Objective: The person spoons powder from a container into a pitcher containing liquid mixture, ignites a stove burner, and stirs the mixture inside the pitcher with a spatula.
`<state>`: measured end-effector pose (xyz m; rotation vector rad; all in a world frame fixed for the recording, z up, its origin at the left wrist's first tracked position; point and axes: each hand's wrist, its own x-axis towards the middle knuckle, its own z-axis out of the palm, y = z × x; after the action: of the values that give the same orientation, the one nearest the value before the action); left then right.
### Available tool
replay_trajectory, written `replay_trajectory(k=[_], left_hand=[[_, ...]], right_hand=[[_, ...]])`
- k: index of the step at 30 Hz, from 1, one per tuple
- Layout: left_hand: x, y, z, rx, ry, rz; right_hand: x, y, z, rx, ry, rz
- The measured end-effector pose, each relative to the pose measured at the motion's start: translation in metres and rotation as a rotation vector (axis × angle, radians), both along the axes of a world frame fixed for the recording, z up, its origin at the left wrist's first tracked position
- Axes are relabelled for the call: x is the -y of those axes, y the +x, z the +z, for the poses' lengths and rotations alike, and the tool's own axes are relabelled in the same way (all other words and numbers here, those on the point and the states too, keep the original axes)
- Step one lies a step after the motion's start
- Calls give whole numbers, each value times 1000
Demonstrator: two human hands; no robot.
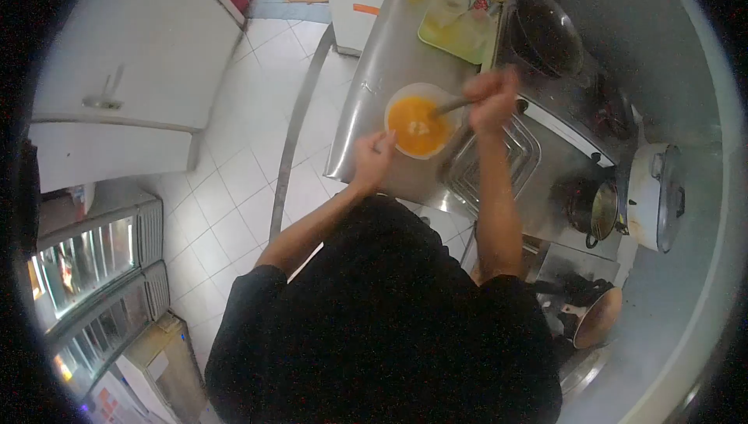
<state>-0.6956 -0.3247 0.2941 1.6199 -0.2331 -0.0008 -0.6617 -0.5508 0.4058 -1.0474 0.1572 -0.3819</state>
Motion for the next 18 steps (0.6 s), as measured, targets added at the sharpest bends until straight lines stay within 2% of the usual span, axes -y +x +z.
replay_trajectory(k=[1,3,6,7,10,12,14,15,18], left_hand=[[2,1,-5,-26,9,15],[7,4,-13,-80,24,36],[8,13,-13,-29,19,-16],[8,16,-12,-13,22,15],[13,15,-11,16,5,3],[17,18,-9,27,-46,-11],[16,18,-9,53,31,22],[14,19,-9,78,78,16],[16,22,-7,50,7,-24]], right_hand=[[-13,4,-18,-113,-166,-42],[-8,8,-15,-267,-307,-169],[36,-8,14,111,137,-2],[16,-6,-6,-62,79,-209],[10,-4,-11,-267,-67,-223],[16,2,-19,-246,34,-259],[9,-2,-30,-242,154,-291],[0,-4,-25,-372,-205,-197],[37,-11,-10,18,84,-90]])
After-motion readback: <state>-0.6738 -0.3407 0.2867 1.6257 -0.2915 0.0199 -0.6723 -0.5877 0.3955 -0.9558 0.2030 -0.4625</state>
